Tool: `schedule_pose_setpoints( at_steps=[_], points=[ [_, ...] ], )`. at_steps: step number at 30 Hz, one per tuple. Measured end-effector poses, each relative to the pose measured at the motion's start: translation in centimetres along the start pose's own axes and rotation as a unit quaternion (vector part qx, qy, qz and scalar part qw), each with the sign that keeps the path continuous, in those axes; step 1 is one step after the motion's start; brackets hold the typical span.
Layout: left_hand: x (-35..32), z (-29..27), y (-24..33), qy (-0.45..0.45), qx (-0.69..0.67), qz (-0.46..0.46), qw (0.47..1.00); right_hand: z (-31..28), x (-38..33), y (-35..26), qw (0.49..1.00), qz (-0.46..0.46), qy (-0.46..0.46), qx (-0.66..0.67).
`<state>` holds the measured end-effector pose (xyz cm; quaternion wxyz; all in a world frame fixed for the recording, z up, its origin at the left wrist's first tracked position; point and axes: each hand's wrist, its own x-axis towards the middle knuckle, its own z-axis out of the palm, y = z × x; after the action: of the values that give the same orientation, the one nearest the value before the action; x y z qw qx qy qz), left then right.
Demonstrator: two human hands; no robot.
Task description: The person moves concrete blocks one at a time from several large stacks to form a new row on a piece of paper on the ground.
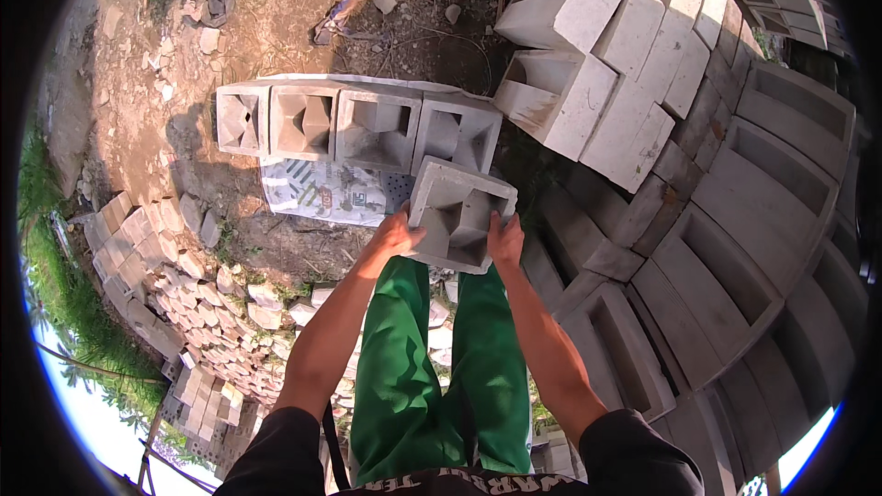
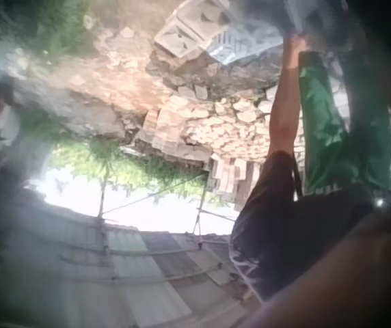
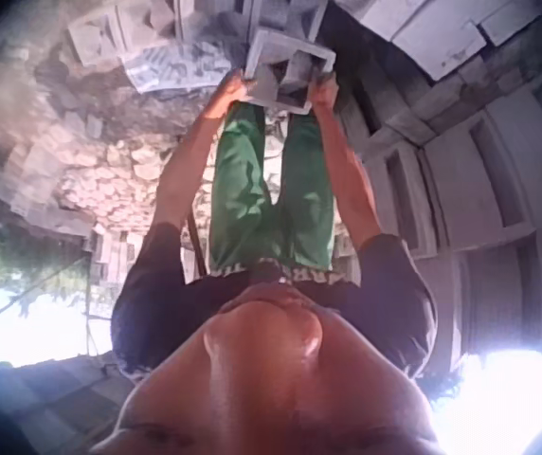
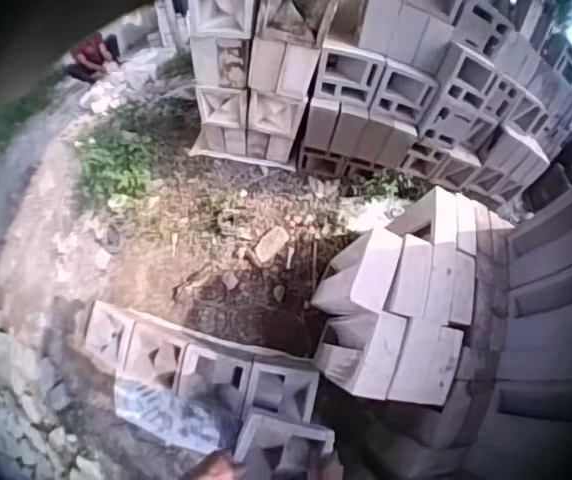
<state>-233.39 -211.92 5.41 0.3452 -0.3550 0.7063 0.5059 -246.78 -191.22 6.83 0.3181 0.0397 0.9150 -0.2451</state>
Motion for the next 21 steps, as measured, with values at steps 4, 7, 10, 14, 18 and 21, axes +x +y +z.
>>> schedule_pose_setpoints(
  at_steps=[4,7,10,14,18,21],
  points=[
    [5.8,0.0,1.3,0.007,-0.015,-0.059,0.998,2.4,5.5,0.9,1.0,-0.008,0.006,-0.004],
    [8.0,-0.2,0.9,0.007,-0.061,-0.04,0.997,3.2,8.5,-0.2,0.999,-0.033,-0.002,0.022],
    [9.4,-0.5,0.9,0.046,-0.094,-0.006,0.994,3.5,10.4,-1.2,0.999,-0.033,-0.018,0.006],
    [11.0,-0.9,1.2,0.062,-0.104,-0.014,0.993,3.7,12.0,-1.8,0.999,-0.047,-0.01,0.005],
    [12.4,-0.7,1.4,0.047,-0.117,-0.016,0.992,3.8,13.6,-1.9,0.999,-0.029,-0.025,0.005],
    [13.5,0.1,-0.3,0.086,-0.122,-0.004,0.989,4.4,13.5,-2.2,0.999,-0.025,-0.025,0.004]
  ],
)
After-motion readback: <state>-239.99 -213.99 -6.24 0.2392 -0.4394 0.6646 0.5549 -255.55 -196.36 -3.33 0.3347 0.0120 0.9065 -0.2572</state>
